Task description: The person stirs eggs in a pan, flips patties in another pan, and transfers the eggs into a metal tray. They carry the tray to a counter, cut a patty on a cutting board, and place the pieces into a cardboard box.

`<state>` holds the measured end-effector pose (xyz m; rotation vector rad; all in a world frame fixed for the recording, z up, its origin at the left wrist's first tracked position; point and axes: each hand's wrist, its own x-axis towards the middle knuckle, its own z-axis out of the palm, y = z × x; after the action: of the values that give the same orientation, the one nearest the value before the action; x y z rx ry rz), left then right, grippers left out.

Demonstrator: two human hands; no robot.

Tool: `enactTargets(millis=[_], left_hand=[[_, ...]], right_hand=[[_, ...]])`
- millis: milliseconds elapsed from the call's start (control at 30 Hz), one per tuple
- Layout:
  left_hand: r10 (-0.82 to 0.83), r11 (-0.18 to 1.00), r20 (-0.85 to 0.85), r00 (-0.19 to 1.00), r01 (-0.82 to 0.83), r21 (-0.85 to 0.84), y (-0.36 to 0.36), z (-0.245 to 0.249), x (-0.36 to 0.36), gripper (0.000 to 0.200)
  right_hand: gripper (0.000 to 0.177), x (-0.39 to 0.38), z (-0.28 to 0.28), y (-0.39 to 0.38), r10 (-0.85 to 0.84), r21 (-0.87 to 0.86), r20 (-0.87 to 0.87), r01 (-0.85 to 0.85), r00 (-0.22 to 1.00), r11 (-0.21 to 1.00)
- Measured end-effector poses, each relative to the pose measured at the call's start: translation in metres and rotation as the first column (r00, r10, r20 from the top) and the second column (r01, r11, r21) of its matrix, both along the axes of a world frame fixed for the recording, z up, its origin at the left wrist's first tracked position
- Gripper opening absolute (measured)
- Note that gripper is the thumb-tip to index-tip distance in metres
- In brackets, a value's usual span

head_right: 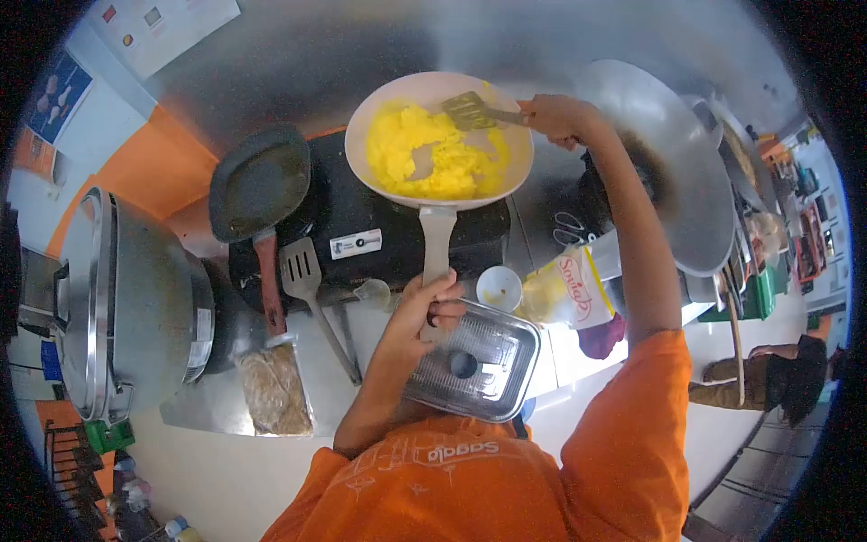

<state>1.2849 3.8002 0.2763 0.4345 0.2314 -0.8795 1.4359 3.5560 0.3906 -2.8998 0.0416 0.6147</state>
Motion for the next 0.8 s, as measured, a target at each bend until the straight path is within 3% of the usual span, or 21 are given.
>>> enactTargets(millis=[33,133,200,400,500,567,633,700,800], left_hand=[[-0.002,1.0,0.0,1.0,0.002,0.013,0.002,0.001,0.0,0.013],[-0.033,0.999,0.005,0.999,0.033,0.041,0.006,0.001,0.003,0.012],[-0.059,0.997,0.01,0.998,0.059,0.053,0.008,-0.002,0.004,0.01],[-0.064,0.998,0.007,0.998,0.064,0.031,0.008,-0.006,0.004,0.009],[-0.033,0.998,-0.024,0.999,0.035,0.055,0.006,-0.004,0.005,0.008],[-0.015,0.999,-0.057,0.998,0.018,0.05,0.006,-0.002,0.005,0.007],[0.002,1.0,-0.091,0.996,-0.001,0.005,0.006,0.0,0.004,0.007],[0.005,1.0,-0.063,0.998,-0.006,-0.012,0.005,-0.004,0.003,0.005],[0.005,0.999,-0.03,1.0,-0.006,-0.034,0.0,-0.002,0.002,0.008]], right_hand=[[0.032,0.02,-0.003,-0.015,-0.019,-0.016,0.003,0.019,1.0,1.0],[0.036,0.078,-0.018,-0.033,-0.012,0.21,-0.165,0.047,0.986,0.977],[0.036,0.101,-0.027,-0.014,0.106,0.092,-0.043,-0.102,0.993,0.991],[0.035,0.111,0.009,0.035,0.245,0.011,-0.291,-0.253,0.925,0.967],[0.035,0.104,0.003,0.019,0.624,-0.083,-0.09,-0.63,0.776,0.772],[0.035,0.033,0.038,0.039,0.667,-0.423,0.042,-0.592,0.744,0.686],[0.034,-0.015,0.069,0.042,0.588,-0.393,-0.002,-0.542,0.809,0.743],[0.033,-0.054,0.081,0.04,0.363,-0.452,-0.072,-0.355,0.929,0.818],[0.034,-0.082,0.035,0.032,0.417,-0.643,0.069,-0.28,0.906,0.713]])
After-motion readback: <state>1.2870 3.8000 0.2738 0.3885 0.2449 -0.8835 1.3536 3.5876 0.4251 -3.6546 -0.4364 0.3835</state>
